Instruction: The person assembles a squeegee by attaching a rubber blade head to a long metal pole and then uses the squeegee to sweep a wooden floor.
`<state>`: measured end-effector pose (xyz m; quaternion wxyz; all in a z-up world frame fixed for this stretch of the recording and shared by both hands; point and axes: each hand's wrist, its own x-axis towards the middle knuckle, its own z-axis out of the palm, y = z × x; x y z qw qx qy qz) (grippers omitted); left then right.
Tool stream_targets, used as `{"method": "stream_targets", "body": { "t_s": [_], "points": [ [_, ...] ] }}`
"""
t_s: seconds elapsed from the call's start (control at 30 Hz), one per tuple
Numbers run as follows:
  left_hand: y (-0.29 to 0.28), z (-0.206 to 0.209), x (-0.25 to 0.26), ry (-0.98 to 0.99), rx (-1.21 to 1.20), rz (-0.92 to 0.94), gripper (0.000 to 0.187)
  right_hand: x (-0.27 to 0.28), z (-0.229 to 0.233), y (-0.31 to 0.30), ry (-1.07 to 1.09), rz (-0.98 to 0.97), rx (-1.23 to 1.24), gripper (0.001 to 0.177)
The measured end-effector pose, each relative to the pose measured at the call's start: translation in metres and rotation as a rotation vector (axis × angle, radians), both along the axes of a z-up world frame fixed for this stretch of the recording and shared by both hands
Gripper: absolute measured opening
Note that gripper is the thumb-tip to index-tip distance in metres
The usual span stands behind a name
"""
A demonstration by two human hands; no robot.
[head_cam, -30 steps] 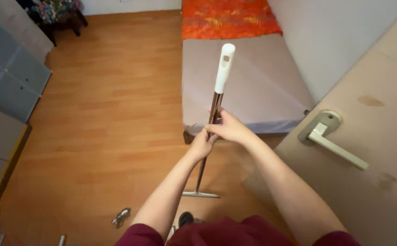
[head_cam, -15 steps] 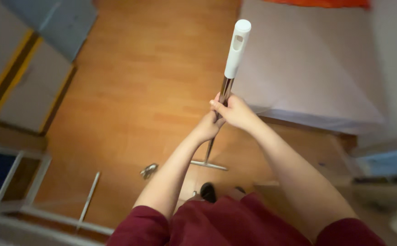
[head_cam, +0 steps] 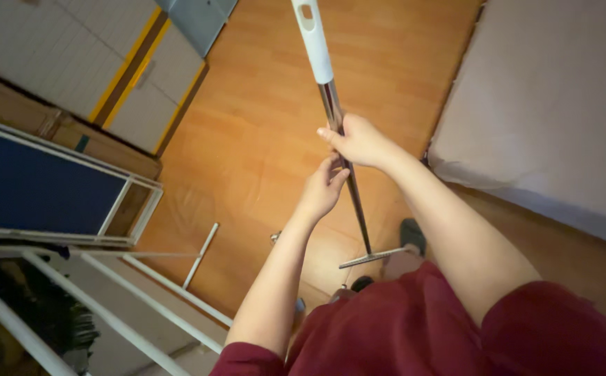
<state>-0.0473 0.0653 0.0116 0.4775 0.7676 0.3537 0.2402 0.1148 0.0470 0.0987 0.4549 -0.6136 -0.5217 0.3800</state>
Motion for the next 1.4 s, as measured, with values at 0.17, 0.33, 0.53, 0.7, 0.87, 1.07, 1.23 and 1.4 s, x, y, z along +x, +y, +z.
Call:
{"method": "stream_targets", "body": {
  "t_s": [0.17,0.33,0.53,0.7,0.87,1.07,1.23,1.4],
  "points": [
    [0.021,0.01,0.027,0.051,-0.022,0.099,0.05,0.028,0.002,0.033,0.092,0.057,-0.044,0.027],
    [0.037,0.006,0.087,0.066,-0.105,0.222,0.047,0.076,-0.009,0.059,0.014,0.194,0.02,0.027],
    [0.024,-0.031,0.16,0.014,-0.14,0.376,0.04,0.156,-0.029,0.063,0.131,0.301,0.065,0.022],
    [-0.016,-0.038,0.161,0.021,-0.132,0.532,0.038,0.188,-0.041,0.05,0.104,0.319,0.124,0.022],
    [-0.046,0.006,0.171,-0.073,-0.054,0.631,0.037,0.199,-0.032,0.017,0.089,0.289,0.142,0.021],
    [-0.095,0.097,0.209,-0.035,0.106,0.496,0.054,0.225,-0.023,-0.047,0.096,0.186,0.125,0.023],
    [-0.162,0.125,0.256,-0.16,0.314,0.289,0.054,0.248,-0.03,-0.136,0.164,0.093,0.061,0.02],
    [-0.223,0.131,0.302,-0.211,0.275,0.18,0.04,0.274,-0.048,-0.205,0.036,0.085,0.095,0.017]
  ]
}}
